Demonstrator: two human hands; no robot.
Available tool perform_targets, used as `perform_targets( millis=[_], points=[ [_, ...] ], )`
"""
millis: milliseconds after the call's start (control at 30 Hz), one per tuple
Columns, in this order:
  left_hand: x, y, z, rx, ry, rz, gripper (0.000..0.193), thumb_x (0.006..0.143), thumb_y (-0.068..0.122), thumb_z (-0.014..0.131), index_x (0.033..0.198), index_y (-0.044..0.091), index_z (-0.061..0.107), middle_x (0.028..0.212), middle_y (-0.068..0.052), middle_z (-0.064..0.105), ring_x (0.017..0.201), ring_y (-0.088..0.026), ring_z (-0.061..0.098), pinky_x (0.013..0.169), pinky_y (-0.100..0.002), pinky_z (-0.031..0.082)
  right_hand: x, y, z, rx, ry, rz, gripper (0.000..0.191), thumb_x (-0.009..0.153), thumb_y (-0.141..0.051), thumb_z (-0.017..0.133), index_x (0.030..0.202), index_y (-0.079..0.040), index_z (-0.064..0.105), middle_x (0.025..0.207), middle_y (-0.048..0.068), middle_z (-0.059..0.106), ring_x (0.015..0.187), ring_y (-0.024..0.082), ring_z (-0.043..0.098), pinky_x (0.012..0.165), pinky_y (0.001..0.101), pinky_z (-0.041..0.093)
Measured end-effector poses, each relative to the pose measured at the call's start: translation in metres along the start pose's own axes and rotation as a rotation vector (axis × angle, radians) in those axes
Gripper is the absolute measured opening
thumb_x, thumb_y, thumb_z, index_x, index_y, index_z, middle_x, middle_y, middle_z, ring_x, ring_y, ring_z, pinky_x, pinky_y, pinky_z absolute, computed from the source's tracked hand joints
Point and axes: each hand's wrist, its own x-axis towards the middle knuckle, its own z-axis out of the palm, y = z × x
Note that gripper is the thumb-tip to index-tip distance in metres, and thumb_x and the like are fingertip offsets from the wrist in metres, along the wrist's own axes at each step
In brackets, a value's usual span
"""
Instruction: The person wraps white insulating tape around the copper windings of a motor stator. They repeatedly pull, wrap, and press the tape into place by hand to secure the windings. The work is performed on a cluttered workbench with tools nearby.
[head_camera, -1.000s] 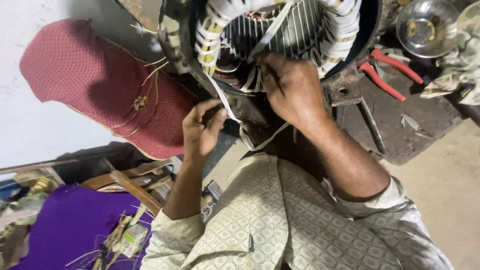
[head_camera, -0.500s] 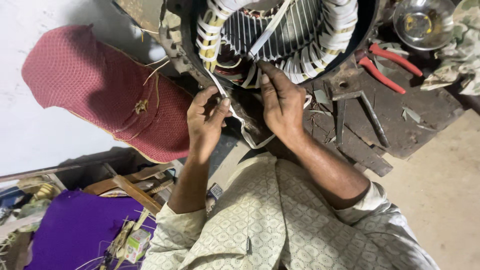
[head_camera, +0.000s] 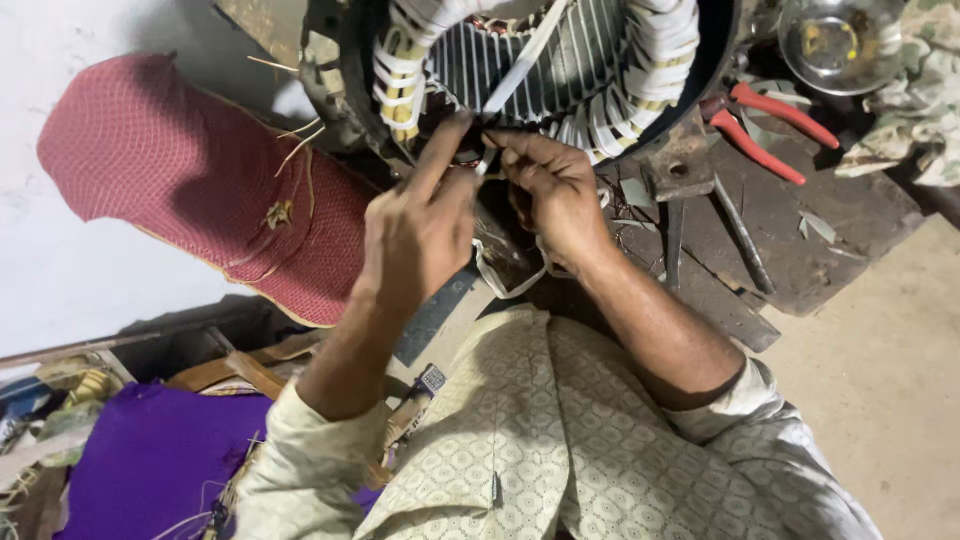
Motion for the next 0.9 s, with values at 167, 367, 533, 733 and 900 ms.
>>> perform_targets(
  millis=[167, 367, 533, 733, 900],
  points=[
    [0.053, -0.001, -0.014, 0.331, -0.597, -0.101, 0.048, 0.087, 0.016, 0.073, 0.127, -0.005, 0.056, 0.151, -0.03, 0.035, 0.049, -0.011, 0.063, 0.029, -0.023, 0.051, -0.002, -0.016, 0.001, -0.311, -0.049, -0.187, 0.029, 0.105, 0.007, 0.057, 0.13, 0.003, 0.071, 0.083, 0.008, 0.067, 0.062, 0.008, 0.049, 0.055, 0.0222, 0.039],
    [0.039, 0.009, -0.018, 0.155, -0.217, -0.157, 0.035, 0.087, 0.021, 0.076, 0.114, 0.001, 0.065, 0.148, -0.027, 0.046, 0.053, -0.013, 0.065, 0.042, -0.024, 0.055, 0.028, -0.045, -0.004, -0.858, -0.037, -0.411, 0.025, 0.1, 0.006, 0.057, 0.111, -0.003, 0.077, 0.081, 0.01, 0.076, 0.058, 0.012, 0.066, 0.047, 0.0298, 0.05],
    [-0.017, 0.026, 0.0, -0.397, 0.392, -0.181, 0.017, 0.099, 0.015, 0.079, 0.11, 0.009, 0.068, 0.123, -0.004, 0.066, 0.091, -0.021, 0.074, 0.073, -0.032, 0.063, 0.061, -0.062, 0.002, -0.807, -0.162, -0.598, 0.017, 0.104, 0.003, 0.064, 0.114, -0.004, 0.076, 0.106, 0.014, 0.077, 0.084, 0.016, 0.074, 0.069, 0.0324, 0.061],
    [-0.064, 0.003, 0.035, -0.603, 0.496, -0.644, 0.035, 0.093, 0.013, 0.082, 0.121, 0.0, 0.066, 0.103, -0.015, 0.069, 0.087, -0.023, 0.071, 0.074, -0.038, 0.059, 0.087, -0.081, 0.011, -0.76, -0.244, -0.467, 0.016, 0.106, 0.004, 0.065, 0.114, -0.002, 0.078, 0.106, 0.014, 0.08, 0.091, 0.017, 0.072, 0.083, 0.0291, 0.056],
    [-0.06, -0.012, 0.062, -0.692, 0.53, -0.623, 0.045, 0.095, 0.018, 0.08, 0.128, -0.003, 0.061, 0.114, -0.021, 0.071, 0.098, -0.025, 0.073, 0.078, -0.039, 0.061, 0.096, -0.079, 0.035, -0.825, -0.235, -0.285, 0.022, 0.092, 0.002, 0.064, 0.109, -0.001, 0.079, 0.099, 0.009, 0.08, 0.081, 0.014, 0.07, 0.079, 0.026, 0.055]
  ],
)
